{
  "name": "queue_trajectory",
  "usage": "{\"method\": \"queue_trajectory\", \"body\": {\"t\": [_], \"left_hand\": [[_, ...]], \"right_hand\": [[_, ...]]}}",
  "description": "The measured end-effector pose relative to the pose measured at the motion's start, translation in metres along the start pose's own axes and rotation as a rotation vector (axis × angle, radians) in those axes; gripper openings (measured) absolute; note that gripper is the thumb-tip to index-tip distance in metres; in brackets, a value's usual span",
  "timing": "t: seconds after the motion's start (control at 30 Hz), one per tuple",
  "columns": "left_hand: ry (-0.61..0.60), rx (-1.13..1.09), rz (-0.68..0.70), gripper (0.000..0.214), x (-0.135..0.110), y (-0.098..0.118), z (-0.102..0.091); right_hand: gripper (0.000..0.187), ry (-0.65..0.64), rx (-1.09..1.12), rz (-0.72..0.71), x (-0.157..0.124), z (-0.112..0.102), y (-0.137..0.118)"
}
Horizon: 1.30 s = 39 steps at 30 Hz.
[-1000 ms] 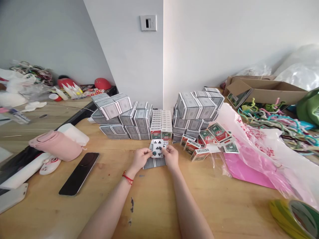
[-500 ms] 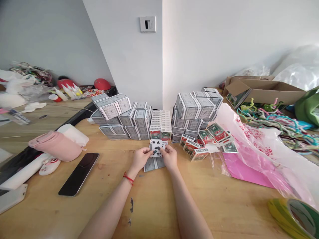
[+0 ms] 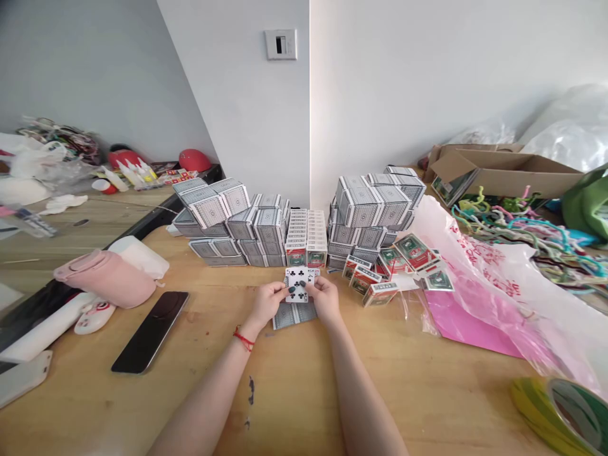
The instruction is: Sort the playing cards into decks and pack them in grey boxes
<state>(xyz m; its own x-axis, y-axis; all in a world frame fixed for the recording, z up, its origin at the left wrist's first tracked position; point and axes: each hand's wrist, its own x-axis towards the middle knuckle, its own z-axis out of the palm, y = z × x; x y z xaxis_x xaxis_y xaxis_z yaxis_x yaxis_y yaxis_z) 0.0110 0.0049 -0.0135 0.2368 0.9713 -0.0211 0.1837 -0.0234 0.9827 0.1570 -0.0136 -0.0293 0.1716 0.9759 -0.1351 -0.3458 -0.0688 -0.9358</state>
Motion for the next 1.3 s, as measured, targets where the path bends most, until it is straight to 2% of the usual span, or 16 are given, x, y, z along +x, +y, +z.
{"method": "queue_trajectory", "body": {"t": [0.13,0.23,0.37,0.57,0.77,0.97,1.07,1.17,1.3], "left_hand": [[-0.133,-0.302,-0.125,0.028,0.000,0.000,-0.002],[-0.160,-0.272,-0.141,0.029,0.000,0.001,-0.004],[-0.092,-0.174,-0.076,0.027,0.001,0.003,-0.007],[-0.005,-0.199,-0.053,0.031,0.003,-0.005,-0.007],[0.029,-0.041,0.031,0.029,0.006,-0.013,-0.010],[0.202,0.169,0.139,0.028,0.003,-0.008,-0.009],[0.219,0.198,0.140,0.028,0.001,-0.005,-0.009],[0.201,0.188,0.144,0.028,-0.001,-0.004,-0.009],[0.182,0.145,0.152,0.028,-0.002,-0.005,-0.007]], "right_hand": [[0.030,-0.066,0.104,0.079,-0.001,-0.001,-0.005],[0.031,-0.076,0.103,0.076,0.000,0.000,-0.004],[0.030,-0.034,0.040,0.011,0.001,0.001,0.000],[0.034,-0.001,-0.070,-0.032,0.002,0.001,0.002],[0.028,0.003,-0.124,-0.046,0.002,0.002,0.004],[0.028,-0.048,-0.152,-0.103,0.003,0.003,0.007],[0.028,-0.038,-0.188,-0.126,0.004,0.002,0.009],[0.026,0.014,-0.298,-0.182,0.002,0.003,0.009],[0.024,0.124,-0.586,-0.337,-0.005,0.007,0.009]]}}
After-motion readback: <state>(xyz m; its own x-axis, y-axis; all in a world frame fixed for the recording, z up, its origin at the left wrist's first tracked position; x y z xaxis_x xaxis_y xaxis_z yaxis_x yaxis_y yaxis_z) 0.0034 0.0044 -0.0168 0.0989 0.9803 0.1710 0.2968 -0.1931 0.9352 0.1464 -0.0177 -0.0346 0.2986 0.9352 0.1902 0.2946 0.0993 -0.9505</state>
